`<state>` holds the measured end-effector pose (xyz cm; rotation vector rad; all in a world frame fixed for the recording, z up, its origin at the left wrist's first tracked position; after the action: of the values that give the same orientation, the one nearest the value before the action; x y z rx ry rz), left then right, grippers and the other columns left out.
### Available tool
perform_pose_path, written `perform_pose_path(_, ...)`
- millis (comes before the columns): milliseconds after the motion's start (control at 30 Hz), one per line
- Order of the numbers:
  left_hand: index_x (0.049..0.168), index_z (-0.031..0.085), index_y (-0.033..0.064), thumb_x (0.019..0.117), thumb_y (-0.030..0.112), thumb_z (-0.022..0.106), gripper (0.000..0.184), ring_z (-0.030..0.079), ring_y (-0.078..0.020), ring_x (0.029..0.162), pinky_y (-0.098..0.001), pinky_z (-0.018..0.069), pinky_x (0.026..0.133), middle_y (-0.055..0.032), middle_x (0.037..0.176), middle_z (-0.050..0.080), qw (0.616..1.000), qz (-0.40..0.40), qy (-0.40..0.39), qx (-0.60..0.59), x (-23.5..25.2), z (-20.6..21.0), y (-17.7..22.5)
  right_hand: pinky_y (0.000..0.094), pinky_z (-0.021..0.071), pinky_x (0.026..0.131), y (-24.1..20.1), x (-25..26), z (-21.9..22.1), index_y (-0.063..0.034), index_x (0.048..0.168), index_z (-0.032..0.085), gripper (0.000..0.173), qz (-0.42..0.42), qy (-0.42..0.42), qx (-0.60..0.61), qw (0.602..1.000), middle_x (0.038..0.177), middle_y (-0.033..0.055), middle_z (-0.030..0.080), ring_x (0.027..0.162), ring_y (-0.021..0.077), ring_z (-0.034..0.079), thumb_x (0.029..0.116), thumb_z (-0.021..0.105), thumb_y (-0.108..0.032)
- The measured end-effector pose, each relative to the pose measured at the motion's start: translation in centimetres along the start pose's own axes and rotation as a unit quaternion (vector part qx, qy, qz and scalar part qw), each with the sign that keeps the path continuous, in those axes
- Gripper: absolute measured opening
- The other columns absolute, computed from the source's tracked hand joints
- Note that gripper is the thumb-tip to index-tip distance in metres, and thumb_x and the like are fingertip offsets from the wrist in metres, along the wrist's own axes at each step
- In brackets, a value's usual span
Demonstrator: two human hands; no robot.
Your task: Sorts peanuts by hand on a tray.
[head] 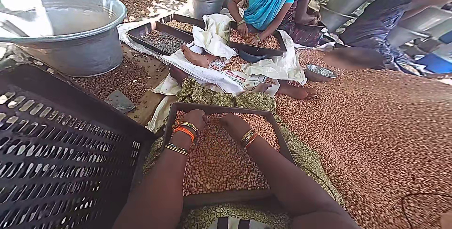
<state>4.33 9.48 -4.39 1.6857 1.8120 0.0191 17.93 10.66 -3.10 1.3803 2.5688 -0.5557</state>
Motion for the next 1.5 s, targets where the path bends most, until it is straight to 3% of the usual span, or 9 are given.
perform_pose_path(167, 0.114, 0.068, -0.0043, 0.0993, 0.017, 0.065, 0.025, 0.062, -0.0332, 0.098, -0.0537, 0.0472, 0.093, -0.0214, 0.105, 0.066, 0.990, 0.121, -0.025, -0.061, -0.3, 0.3, 2.3, 0.0508, 0.0458, 0.108, -1.3, -0.5, -0.1, 0.0026, 0.112, 0.074, 0.022, -0.097, -0.014, 0.035, 0.995, 0.120, 0.0236, 0.069, 0.121, 0.0367, 0.062, 0.0991, 0.058, -0.007)
perform_pose_path(233, 0.111, 0.069, -0.0034, 0.0963, 0.018, 0.069, 0.026, 0.063, -0.0359, 0.100, -0.0571, 0.0477, 0.093, -0.0222, 0.105, 0.067, 0.985, 0.161, -0.060, -0.011, -0.3, 1.7, 3.5, 0.0538, 0.0472, 0.107, -1.7, -0.3, 1.0, 0.0016, 0.112, 0.073, 0.024, -0.095, -0.045, 0.000, 0.994, 0.123, 0.0232, 0.067, 0.124, 0.0378, 0.061, 0.1012, 0.056, -0.010)
perform_pose_path(467, 0.122, 0.068, 0.0026, 0.1001, 0.014, 0.059, 0.026, 0.061, -0.0375, 0.123, -0.0612, 0.0469, 0.102, -0.0202, 0.128, 0.066, 0.998, 0.043, -0.012, 0.037, 0.0, 0.6, 1.1, 0.0529, 0.0474, 0.107, -2.0, -0.4, 0.9, 0.0009, 0.117, 0.072, 0.024, -0.066, -0.042, 0.007, 0.997, 0.128, 0.0220, 0.066, 0.126, 0.0362, 0.060, 0.0993, 0.056, -0.007)
perform_pose_path(800, 0.120, 0.068, 0.0022, 0.0979, 0.014, 0.065, 0.025, 0.064, -0.0304, 0.102, -0.0514, 0.0488, 0.095, -0.0173, 0.109, 0.068, 0.997, 0.043, 0.014, -0.065, 0.1, -0.1, 0.9, 0.0608, 0.0537, 0.092, -4.0, -0.2, 2.7, 0.0013, 0.113, 0.069, 0.027, -0.046, -0.066, -0.019, 0.997, 0.125, 0.0224, 0.065, 0.115, 0.0392, 0.065, 0.1045, 0.051, -0.017)
perform_pose_path(900, 0.119, 0.068, 0.0008, 0.0981, 0.014, 0.066, 0.025, 0.063, -0.0290, 0.101, -0.0494, 0.0482, 0.096, -0.0175, 0.109, 0.068, 0.995, 0.065, 0.013, -0.075, 0.1, -0.2, 1.2, 0.0549, 0.0507, 0.099, -2.9, 0.2, 1.7, 0.0041, 0.111, 0.070, 0.026, -0.074, -0.028, 0.077, 0.994, 0.117, 0.0225, 0.068, 0.114, 0.0360, 0.065, 0.1005, 0.058, -0.017)
perform_pose_path(1000, 0.122, 0.066, -0.0012, 0.0988, 0.013, 0.065, 0.027, 0.063, -0.0330, 0.106, -0.0531, 0.0472, 0.098, -0.0208, 0.114, 0.067, 0.995, 0.079, -0.005, -0.068, 0.2, 0.2, 1.5, 0.0412, 0.0523, 0.083, -0.6, 0.1, -0.6, 0.0086, 0.100, 0.067, 0.017, -0.062, 0.040, 0.218, 0.973, 0.095, 0.0185, 0.066, 0.087, 0.0249, 0.064, 0.0910, 0.065, -0.006)
perform_pose_path(1067, 0.119, 0.067, -0.0020, 0.0981, 0.013, 0.065, 0.026, 0.063, -0.0333, 0.103, -0.0543, 0.0469, 0.096, -0.0213, 0.111, 0.067, 0.994, 0.088, -0.013, -0.062, 0.3, 0.4, 1.6, 0.0348, 0.0580, 0.075, 0.2, -0.1, -1.0, 0.0053, 0.101, 0.063, 0.012, -0.043, 0.023, 0.270, 0.962, 0.095, 0.0135, 0.067, 0.079, 0.0176, 0.067, 0.0897, 0.065, 0.001)
perform_pose_path(1300, 0.120, 0.067, -0.0021, 0.0996, 0.015, 0.065, 0.027, 0.064, -0.0303, 0.103, -0.0510, 0.0475, 0.096, -0.0203, 0.112, 0.068, 0.993, 0.077, -0.028, -0.086, 0.1, 0.6, 1.5, 0.0561, 0.0489, 0.100, -2.7, 0.2, 1.8, 0.0001, 0.113, 0.074, 0.024, -0.117, -0.058, 0.048, 0.990, 0.114, 0.0227, 0.071, 0.112, 0.0373, 0.066, 0.1001, 0.060, -0.013)
perform_pose_path(1500, 0.118, 0.067, -0.0024, 0.1040, 0.019, 0.060, 0.027, 0.061, -0.0247, 0.099, -0.0467, 0.0467, 0.092, -0.0179, 0.111, 0.066, 0.986, 0.061, -0.027, -0.155, 0.0, 0.5, 1.2, 0.0660, 0.0527, 0.086, -3.8, -0.4, 2.5, -0.0023, 0.113, 0.071, 0.028, -0.074, -0.075, -0.049, 0.993, 0.115, 0.0231, 0.069, 0.110, 0.0431, 0.067, 0.1046, 0.052, -0.021)
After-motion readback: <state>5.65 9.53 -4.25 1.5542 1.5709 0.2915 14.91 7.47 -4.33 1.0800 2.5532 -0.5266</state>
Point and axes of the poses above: each hand's wrist, its own x-axis towards the middle knuckle, its own z-axis out of the palm, y = z × x, the point moved 9 cm from there along x, towards the middle knuckle
